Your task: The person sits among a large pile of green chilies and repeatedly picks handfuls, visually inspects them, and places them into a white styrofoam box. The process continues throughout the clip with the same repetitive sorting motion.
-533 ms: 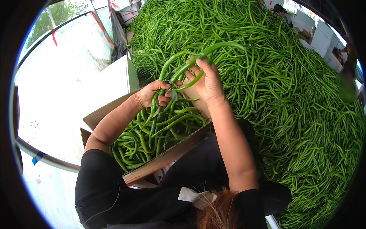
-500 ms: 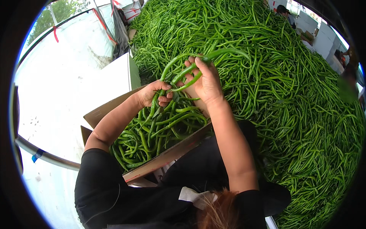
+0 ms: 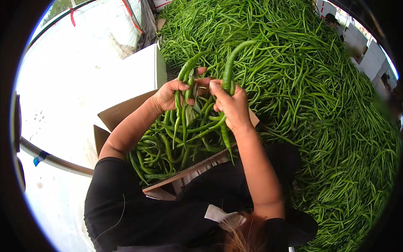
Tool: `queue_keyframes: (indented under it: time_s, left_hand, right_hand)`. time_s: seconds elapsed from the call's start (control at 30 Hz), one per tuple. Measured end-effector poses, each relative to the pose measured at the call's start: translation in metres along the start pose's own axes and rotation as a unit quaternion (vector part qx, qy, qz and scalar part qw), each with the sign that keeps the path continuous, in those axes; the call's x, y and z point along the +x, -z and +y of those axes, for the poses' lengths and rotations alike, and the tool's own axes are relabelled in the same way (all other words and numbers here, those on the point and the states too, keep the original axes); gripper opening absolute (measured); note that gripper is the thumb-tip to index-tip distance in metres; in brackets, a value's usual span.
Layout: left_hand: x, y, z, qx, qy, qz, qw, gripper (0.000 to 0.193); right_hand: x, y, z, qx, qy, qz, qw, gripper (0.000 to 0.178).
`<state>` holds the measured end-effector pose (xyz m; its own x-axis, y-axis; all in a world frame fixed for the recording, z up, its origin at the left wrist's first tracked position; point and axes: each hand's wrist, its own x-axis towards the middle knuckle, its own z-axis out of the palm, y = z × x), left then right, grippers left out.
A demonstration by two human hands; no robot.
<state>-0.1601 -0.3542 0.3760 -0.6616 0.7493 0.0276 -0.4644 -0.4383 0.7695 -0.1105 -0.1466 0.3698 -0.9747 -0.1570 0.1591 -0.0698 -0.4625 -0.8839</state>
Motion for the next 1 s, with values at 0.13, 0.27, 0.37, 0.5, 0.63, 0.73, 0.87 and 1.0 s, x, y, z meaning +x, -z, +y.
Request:
queue_keyframes:
  time_s: [0.13, 0.27, 0.37, 0.5, 0.63, 0.73, 0.87, 1.0]
  left_hand:
    - [0.004, -0.024, -0.012, 0.065, -0.003, 0.009, 0.998, 0.071]
    - [0.019, -0.029, -0.016, 0.051, -0.009, 0.022, 0.998, 0.046]
    - [0.035, -0.023, -0.013, 0.045, -0.024, 0.089, 0.995, 0.032]
    - [0.046, -0.014, -0.002, 0.078, -0.075, 0.117, 0.987, 0.015]
    - [0.055, -0.030, 0.030, 0.117, -0.145, 0.108, 0.977, 0.012]
    - [0.047, -0.017, 0.062, 0.213, -0.161, 0.172, 0.948, 0.011]
    - [0.024, -0.005, 0.078, 0.269, -0.044, 0.152, 0.950, 0.020]
    - [0.013, -0.022, 0.065, 0.350, -0.036, 0.123, 0.928, 0.026]
  right_hand:
    - [0.002, -0.035, -0.005, -0.047, 0.019, 0.007, 0.999, 0.018]
    - [0.009, -0.007, -0.011, -0.095, -0.008, 0.006, 0.995, 0.016]
    - [0.010, 0.019, -0.018, 0.024, -0.007, 0.053, 0.998, 0.025]
    - [0.008, 0.043, -0.032, 0.065, -0.006, 0.088, 0.994, 0.024]
    - [0.007, 0.076, -0.050, -0.010, -0.009, 0.080, 0.997, 0.022]
    - [0.011, 0.104, -0.063, -0.052, 0.023, 0.180, 0.982, 0.024]
    - [0.002, 0.118, -0.070, 0.014, 0.063, 0.200, 0.978, 0.028]
    - [-0.008, 0.128, -0.069, 0.078, 0.047, 0.172, 0.981, 0.031]
